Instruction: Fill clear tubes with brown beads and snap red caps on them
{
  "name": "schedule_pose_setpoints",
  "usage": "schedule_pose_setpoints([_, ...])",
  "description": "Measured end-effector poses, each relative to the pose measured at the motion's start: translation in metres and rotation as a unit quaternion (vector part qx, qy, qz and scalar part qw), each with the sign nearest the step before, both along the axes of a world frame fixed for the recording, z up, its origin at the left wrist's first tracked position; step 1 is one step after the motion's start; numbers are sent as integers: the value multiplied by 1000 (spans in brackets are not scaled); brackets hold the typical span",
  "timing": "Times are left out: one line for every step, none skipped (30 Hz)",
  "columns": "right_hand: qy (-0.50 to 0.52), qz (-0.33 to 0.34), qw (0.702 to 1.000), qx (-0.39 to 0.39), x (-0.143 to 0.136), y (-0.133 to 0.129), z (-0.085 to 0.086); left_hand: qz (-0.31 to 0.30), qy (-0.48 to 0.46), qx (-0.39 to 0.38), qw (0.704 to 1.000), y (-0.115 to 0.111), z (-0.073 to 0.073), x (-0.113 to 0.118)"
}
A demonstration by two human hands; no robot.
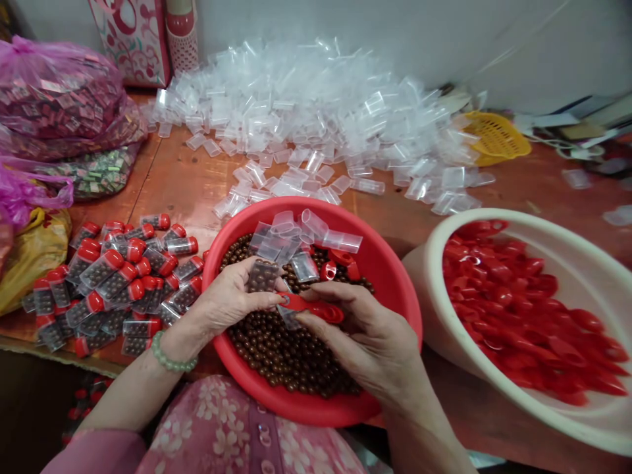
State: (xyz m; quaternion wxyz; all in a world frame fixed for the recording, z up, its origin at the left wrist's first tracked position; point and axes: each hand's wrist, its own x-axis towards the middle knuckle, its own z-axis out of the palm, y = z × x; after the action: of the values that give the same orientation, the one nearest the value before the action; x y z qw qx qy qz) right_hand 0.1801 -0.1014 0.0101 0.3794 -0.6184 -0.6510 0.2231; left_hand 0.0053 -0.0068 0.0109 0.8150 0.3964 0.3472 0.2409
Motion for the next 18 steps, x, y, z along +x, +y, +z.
schedule_pose_setpoints([9, -16, 1000, 20, 1, -1, -4, 0, -2, 4, 1000, 0, -1, 0])
schedule_pose_setpoints([5, -27, 998, 47, 2, -2, -8, 0, -4, 5, 1000, 1, -2, 0])
schedule_pose_setpoints([-19, -29, 996, 78, 3, -1, -11, -1, -7, 3, 1000, 1, -2, 0])
schedule_pose_setpoints([-63, -24, 992, 110, 3, 0, -13, -2, -10, -3, 1000, 1, -3, -1])
schedule_pose_setpoints([-118, -9, 983, 142, 2, 2, -13, -3, -14, -11, 1000, 1, -3, -1])
schedule_pose_setpoints([-176, 16, 970, 168, 1, 4, -13, -2, -16, -17, 1000, 1, -4, -1])
schedule_pose_setpoints([-227, 47, 954, 189, -1, 7, -13, 0, -17, -21, 1000, 1, -4, -1])
schedule_pose_setpoints([-266, 77, 939, 205, -2, 9, -13, 2, -16, -22, 1000, 1, -4, -1])
schedule_pose_setpoints([-293, 101, 926, 214, -4, 10, -12, 5, -14, -19, 1000, 1, -4, -1])
schedule_pose_setpoints([-314, 115, 917, 217, -6, 11, -13, 7, -13, -15, 1000, 1, -4, -1])
schedule_pose_setpoints([-331, 123, 911, 211, -8, 12, -14, 8, -16, -13, 1000, 1, -4, 0])
schedule_pose_setpoints([-345, 124, 908, 202, -9, 12, -15, 9, -22, -12, 1000, 1, -5, 0])
schedule_pose_setpoints([-355, 125, 907, 189, -11, 12, -17, 9, -31, -11, 999, 1, -6, 0])
schedule_pose_setpoints([-359, 125, 908, 176, -11, 11, -19, 8, -39, -12, 999, 1, -7, 0])
schedule_pose_setpoints([-356, 126, 911, 164, -11, 12, -20, 8, -47, -14, 999, 1, -9, 1])
schedule_pose_setpoints([-343, 129, 917, 154, -11, 12, -20, 8, -56, -17, 998, 1, -10, 0])
schedule_pose_setpoints([-321, 131, 926, 146, -10, 12, -19, 10, -67, -19, 998, 1, -11, 0])
schedule_pose_setpoints([-292, 129, 937, 142, -8, 13, -17, 13, -75, -15, 997, 1, -11, 0])
